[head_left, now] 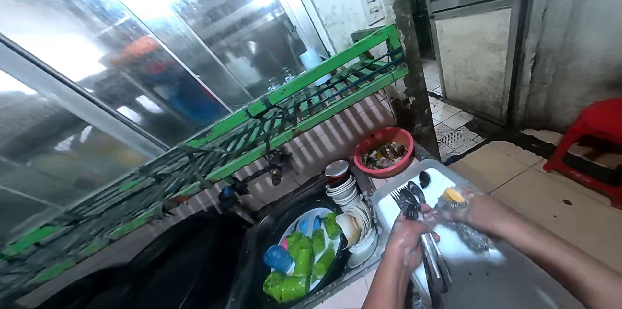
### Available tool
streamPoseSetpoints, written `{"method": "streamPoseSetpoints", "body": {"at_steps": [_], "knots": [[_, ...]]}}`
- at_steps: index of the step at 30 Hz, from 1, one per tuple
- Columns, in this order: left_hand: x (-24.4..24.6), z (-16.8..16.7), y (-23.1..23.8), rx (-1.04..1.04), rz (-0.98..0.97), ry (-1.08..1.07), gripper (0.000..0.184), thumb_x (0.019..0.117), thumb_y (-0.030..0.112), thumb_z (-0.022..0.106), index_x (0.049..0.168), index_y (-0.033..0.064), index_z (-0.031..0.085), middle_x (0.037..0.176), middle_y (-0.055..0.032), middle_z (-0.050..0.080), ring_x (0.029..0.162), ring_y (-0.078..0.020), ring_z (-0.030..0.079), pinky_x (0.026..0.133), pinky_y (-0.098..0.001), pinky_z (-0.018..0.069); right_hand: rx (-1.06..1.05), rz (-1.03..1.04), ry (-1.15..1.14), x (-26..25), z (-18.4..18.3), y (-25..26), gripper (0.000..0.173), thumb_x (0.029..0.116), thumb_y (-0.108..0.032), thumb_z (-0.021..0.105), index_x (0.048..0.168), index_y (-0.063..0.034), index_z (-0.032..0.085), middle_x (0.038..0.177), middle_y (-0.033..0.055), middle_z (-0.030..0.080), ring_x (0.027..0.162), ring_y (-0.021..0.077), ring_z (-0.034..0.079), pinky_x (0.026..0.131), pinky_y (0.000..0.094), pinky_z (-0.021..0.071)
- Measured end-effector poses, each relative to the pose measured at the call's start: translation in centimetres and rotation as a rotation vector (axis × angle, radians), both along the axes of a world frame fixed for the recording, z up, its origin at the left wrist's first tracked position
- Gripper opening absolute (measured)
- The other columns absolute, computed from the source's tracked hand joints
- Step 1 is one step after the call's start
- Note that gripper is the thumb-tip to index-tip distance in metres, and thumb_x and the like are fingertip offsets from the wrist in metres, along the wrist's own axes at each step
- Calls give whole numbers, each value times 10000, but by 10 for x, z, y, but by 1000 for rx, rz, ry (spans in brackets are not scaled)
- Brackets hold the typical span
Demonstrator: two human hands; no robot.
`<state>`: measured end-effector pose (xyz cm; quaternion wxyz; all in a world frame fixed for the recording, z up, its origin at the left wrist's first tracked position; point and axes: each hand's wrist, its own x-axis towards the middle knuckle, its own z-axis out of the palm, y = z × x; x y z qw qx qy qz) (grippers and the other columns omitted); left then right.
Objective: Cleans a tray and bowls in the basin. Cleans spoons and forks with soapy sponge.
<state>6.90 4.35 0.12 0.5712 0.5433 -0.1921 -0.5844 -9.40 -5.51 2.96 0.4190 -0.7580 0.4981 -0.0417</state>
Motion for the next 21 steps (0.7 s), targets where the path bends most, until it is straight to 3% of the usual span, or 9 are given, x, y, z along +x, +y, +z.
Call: {"method": "streamPoseSetpoints", "body": {"at_steps": [3, 6, 8, 11, 14, 16, 18, 20, 21], "knots": [[1, -3, 8, -25, -91, -1, 453, 868, -192, 545, 1276, -2, 588, 1274, -158, 672, 828, -202, 715, 597, -310, 579, -110, -194, -89, -5, 1, -22, 628, 953, -366, 733, 1458, -57, 524, 1425, 242, 559, 1304, 429, 546, 1081, 632, 413], [-5, -8, 12, -12, -173, 41, 332, 868, -161, 549, 1158, -6, 601, 1022, -122, 720, 692, -155, 668, 605, -291, 566, -204, -365, -278, -16, 5, -42, 650, 908, -305, 796, 1429, -29, 523, 1388, 274, 563, 1239, 471, 572, 1015, 689, 438], [-7, -11, 10, 5, -165, 107, 234, 941, -95, 550, 1146, 8, 597, 821, -59, 652, 604, -128, 605, 592, -288, 564, -122, -384, -387, -22, 23, -38, 635, 893, -218, 812, 1420, -43, 504, 1305, 261, 597, 1161, 431, 604, 962, 656, 473], [-5, -11, 1, 90, -113, 136, 112, 1028, 29, 542, 1129, 27, 591, 715, -22, 556, 532, -114, 542, 531, -272, 540, 39, -121, -455, -22, 42, -8, 566, 847, -84, 822, 1352, -90, 566, 1116, 145, 688, 972, 256, 692, 845, 467, 584], [-12, -2, -2, 141, -133, 21, 98, 1051, 5, 467, 1121, 56, 511, 741, -27, 587, 559, -103, 573, 519, -246, 525, -14, 306, -371, -9, 28, 5, 588, 814, -153, 833, 1355, -66, 621, 1430, 103, 570, 1279, 221, 566, 1087, 430, 457], [-18, 0, -1, 140, -178, -32, 165, 1023, -49, 485, 1152, 52, 503, 769, -32, 613, 603, -111, 600, 559, -263, 538, -89, 387, -292, -2, 19, 4, 545, 849, -158, 799, 1354, -45, 627, 1442, 155, 564, 1323, 286, 541, 1123, 480, 414], [-17, -2, -6, 161, -226, -20, 211, 966, -69, 563, 1144, 33, 514, 775, -44, 612, 616, -129, 614, 585, -287, 562, -111, 220, -267, -3, 18, -1, 445, 862, -125, 772, 1288, -57, 668, 1281, 172, 661, 1207, 303, 614, 1058, 517, 458], [-13, -7, -8, 134, -265, 64, 72, 1028, 76, 575, 1087, 39, 594, 783, -36, 616, 619, -132, 606, 591, -299, 566, -89, 0, -284, -9, 20, -11, 430, 875, -102, 776, 1287, -58, 661, 1230, 192, 669, 1152, 320, 632, 1016, 537, 478], [-10, -8, -8, 117, -289, 99, 121, 1061, 143, 537, 1052, 51, 615, 780, -25, 610, 611, -122, 594, 585, -289, 557, -62, -95, -343, -12, 19, -16, 452, 866, -72, 786, 1296, -53, 648, 1211, 190, 670, 1112, 311, 644, 977, 528, 503]]}}
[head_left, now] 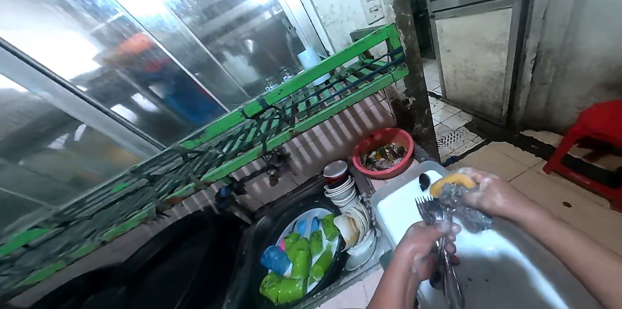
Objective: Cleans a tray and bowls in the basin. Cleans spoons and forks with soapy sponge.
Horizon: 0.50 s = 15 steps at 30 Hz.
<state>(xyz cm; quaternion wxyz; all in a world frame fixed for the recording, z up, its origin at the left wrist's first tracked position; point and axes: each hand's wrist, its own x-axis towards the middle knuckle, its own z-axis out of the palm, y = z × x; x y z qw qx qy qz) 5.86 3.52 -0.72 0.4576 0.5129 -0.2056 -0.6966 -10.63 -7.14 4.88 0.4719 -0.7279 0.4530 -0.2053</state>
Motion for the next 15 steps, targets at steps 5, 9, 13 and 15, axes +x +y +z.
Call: {"method": "streamPoseSetpoints", "body": {"at_steps": [5, 9, 13, 15], "knots": [[4, -1, 0, -33, 73, 69, 88, 1022, 98, 591, 1077, 33, 610, 760, -41, 613, 592, -130, 612, 565, -282, 566, 369, -188, -583, -8, -9, -1, 448, 937, 36, 628, 1353, -90, 521, 956, 97, 705, 753, 161, 700, 645, 305, 598], [8, 0, 1, -16, 201, 9, 191, 995, 30, 607, 1178, 7, 558, 751, -61, 602, 564, -130, 607, 519, -259, 549, 454, -113, -665, -20, -21, -4, 501, 899, 17, 592, 1379, -94, 501, 968, 107, 714, 769, 176, 716, 658, 315, 619], [0, 2, 0, -36, 233, -52, 173, 948, -50, 600, 1099, 1, 533, 749, -90, 625, 566, -148, 624, 512, -267, 551, 253, 37, -238, -5, -25, 11, 493, 835, -45, 783, 1293, -60, 601, 1136, 107, 684, 993, 177, 685, 872, 367, 584], [-7, 4, -1, -34, 249, -103, 192, 945, -53, 612, 1111, -3, 528, 733, -85, 611, 558, -136, 609, 513, -257, 539, 84, 15, -53, 6, -30, 9, 491, 872, -147, 794, 1326, -61, 628, 1271, 164, 654, 1170, 260, 629, 1031, 469, 493]]}}
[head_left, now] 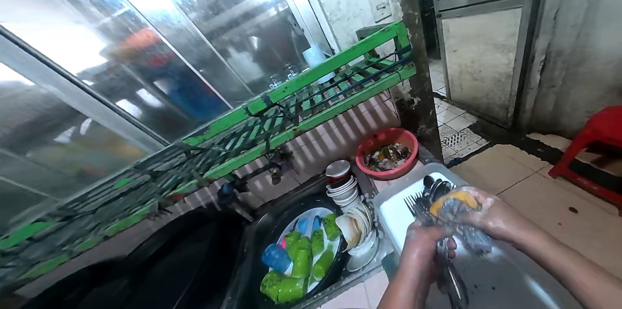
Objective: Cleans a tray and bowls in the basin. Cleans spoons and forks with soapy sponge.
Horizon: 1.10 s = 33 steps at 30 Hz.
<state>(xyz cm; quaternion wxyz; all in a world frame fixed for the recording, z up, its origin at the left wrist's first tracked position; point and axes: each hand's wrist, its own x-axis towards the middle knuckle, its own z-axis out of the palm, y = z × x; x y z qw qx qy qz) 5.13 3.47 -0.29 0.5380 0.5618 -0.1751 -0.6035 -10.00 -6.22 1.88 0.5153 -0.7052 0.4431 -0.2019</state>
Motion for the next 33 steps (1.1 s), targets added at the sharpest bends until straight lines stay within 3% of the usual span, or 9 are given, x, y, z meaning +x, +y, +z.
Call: {"method": "streamPoseSetpoints", "body": {"at_steps": [4, 7, 9, 14, 17, 20, 24, 28, 33], "knots": [[-7, 3, 2, 3, 65, -25, 187, 940, -54, 617, 1104, -12, 537, 690, -72, 575, 516, -115, 559, 485, -237, 502, -128, -143, 26, 12, -7, -2, 541, 923, -197, 759, 1396, -14, 572, 1353, 244, 607, 1271, 372, 579, 1093, 565, 426], [-4, 3, 2, 29, 59, -153, 222, 926, -64, 635, 1126, -21, 550, 687, -71, 584, 515, -110, 553, 480, -234, 482, -56, 89, 61, 14, -11, 7, 607, 915, -220, 749, 1442, -40, 505, 1342, 212, 606, 1253, 320, 590, 1085, 510, 457], [-2, 1, 5, 43, 31, -173, 247, 923, -51, 649, 1145, -17, 547, 697, -62, 581, 523, -102, 550, 487, -233, 483, -95, 103, 160, 15, -7, 1, 600, 924, -209, 745, 1451, -40, 513, 1352, 244, 601, 1269, 369, 578, 1092, 549, 436], [-4, 2, 8, 44, 80, -27, 196, 962, -11, 614, 1137, 6, 527, 714, -59, 559, 508, -106, 536, 471, -232, 487, -167, -344, -26, 12, -8, -29, 519, 961, -194, 728, 1409, -17, 537, 1282, 286, 627, 1181, 449, 614, 1013, 666, 450], [2, 2, 11, 8, 69, 17, 157, 987, 45, 603, 1124, 0, 539, 726, -72, 584, 519, -123, 566, 472, -244, 504, 102, -357, -142, 17, -13, -25, 556, 1000, -358, 664, 1431, -51, 494, 1227, 249, 638, 1089, 371, 648, 940, 588, 516], [2, 4, 14, 3, -5, -8, 192, 985, 77, 602, 1144, -7, 538, 773, -105, 646, 550, -146, 609, 492, -265, 522, 160, -121, 42, 25, -21, -14, 678, 965, -451, 689, 1466, -44, 481, 1363, 245, 582, 1249, 365, 582, 1067, 559, 452], [6, 2, 22, 22, 50, -73, 217, 999, 103, 624, 1167, -13, 550, 784, -114, 641, 570, -167, 624, 514, -294, 550, 0, -226, 7, 12, -7, -25, 461, 1023, -326, 635, 1380, -40, 581, 1267, 266, 637, 1170, 412, 617, 1012, 622, 457], [2, 1, 27, -48, 73, 39, 199, 1007, 55, 590, 1191, -14, 564, 787, -89, 617, 561, -140, 582, 533, -285, 545, 59, -510, -169, 3, -18, -37, 549, 988, -361, 685, 1408, -42, 531, 1242, 289, 625, 1122, 445, 618, 943, 679, 462], [1, 3, 13, -64, 126, -47, 159, 973, -29, 592, 1132, -31, 578, 693, -49, 565, 517, -106, 544, 501, -238, 511, 249, -423, -275, 26, -32, -7, 576, 991, -358, 676, 1439, -49, 485, 1184, 213, 655, 1030, 307, 672, 886, 524, 555]]}}
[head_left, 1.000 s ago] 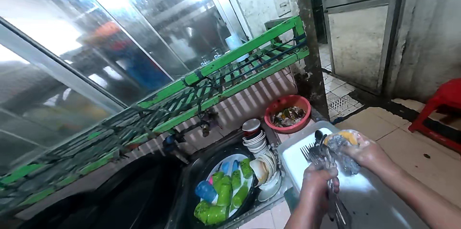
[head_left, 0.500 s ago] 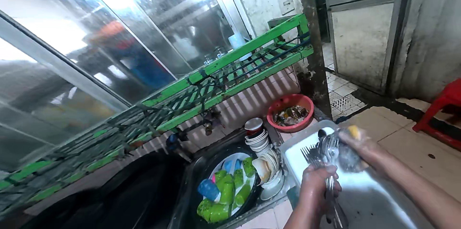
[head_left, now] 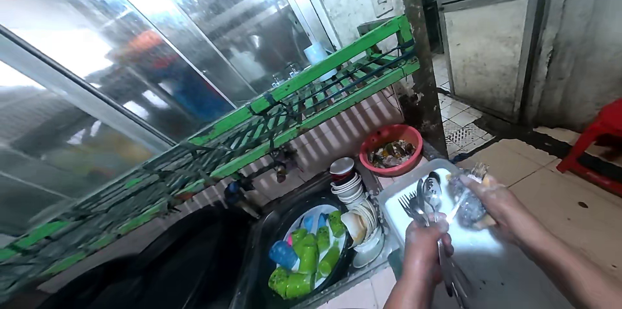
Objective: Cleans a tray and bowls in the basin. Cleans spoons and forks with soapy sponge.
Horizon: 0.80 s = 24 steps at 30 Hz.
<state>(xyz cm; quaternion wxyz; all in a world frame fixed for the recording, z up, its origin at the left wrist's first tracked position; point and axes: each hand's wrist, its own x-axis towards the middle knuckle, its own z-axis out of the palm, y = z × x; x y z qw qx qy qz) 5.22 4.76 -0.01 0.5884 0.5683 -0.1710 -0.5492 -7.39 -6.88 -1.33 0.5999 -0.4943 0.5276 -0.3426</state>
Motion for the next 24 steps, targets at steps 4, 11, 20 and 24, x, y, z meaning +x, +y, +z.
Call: {"method": "streamPoseSetpoints", "body": {"at_steps": [4, 11, 20, 24], "knots": [[3, 0, -6, 1, 8, -139, 120, 984, 23, 633, 1088, -31, 608, 685, -54, 582, 523, -103, 545, 509, -239, 500, 72, 231, 3, 9, 6, 25, 529, 972, -336, 699, 1353, -17, 519, 1132, 146, 678, 997, 208, 688, 884, 410, 574], [-4, -1, -10, 10, 57, -51, 103, 992, -13, 584, 1093, -35, 576, 645, -53, 549, 497, -111, 541, 484, -236, 496, 11, 262, 75, 8, 11, 17, 589, 967, -329, 710, 1412, -19, 480, 1200, 173, 654, 1050, 238, 673, 922, 441, 560], [32, -14, -4, -142, -18, 96, 206, 1045, 37, 503, 1115, -78, 658, 1031, -173, 734, 897, -233, 722, 778, -347, 604, -13, 1026, 554, -19, 38, -3, 611, 993, -324, 678, 1461, 0, 456, 1342, 269, 573, 1255, 378, 563, 1073, 576, 422], [22, -9, -6, -80, -254, -35, 147, 920, 47, 691, 1051, -20, 703, 968, -104, 735, 907, -172, 700, 855, -353, 584, -9, 1296, 646, 1, 35, 19, 494, 988, -290, 684, 1318, 57, 567, 1218, 276, 622, 1149, 376, 605, 999, 586, 452]]}}
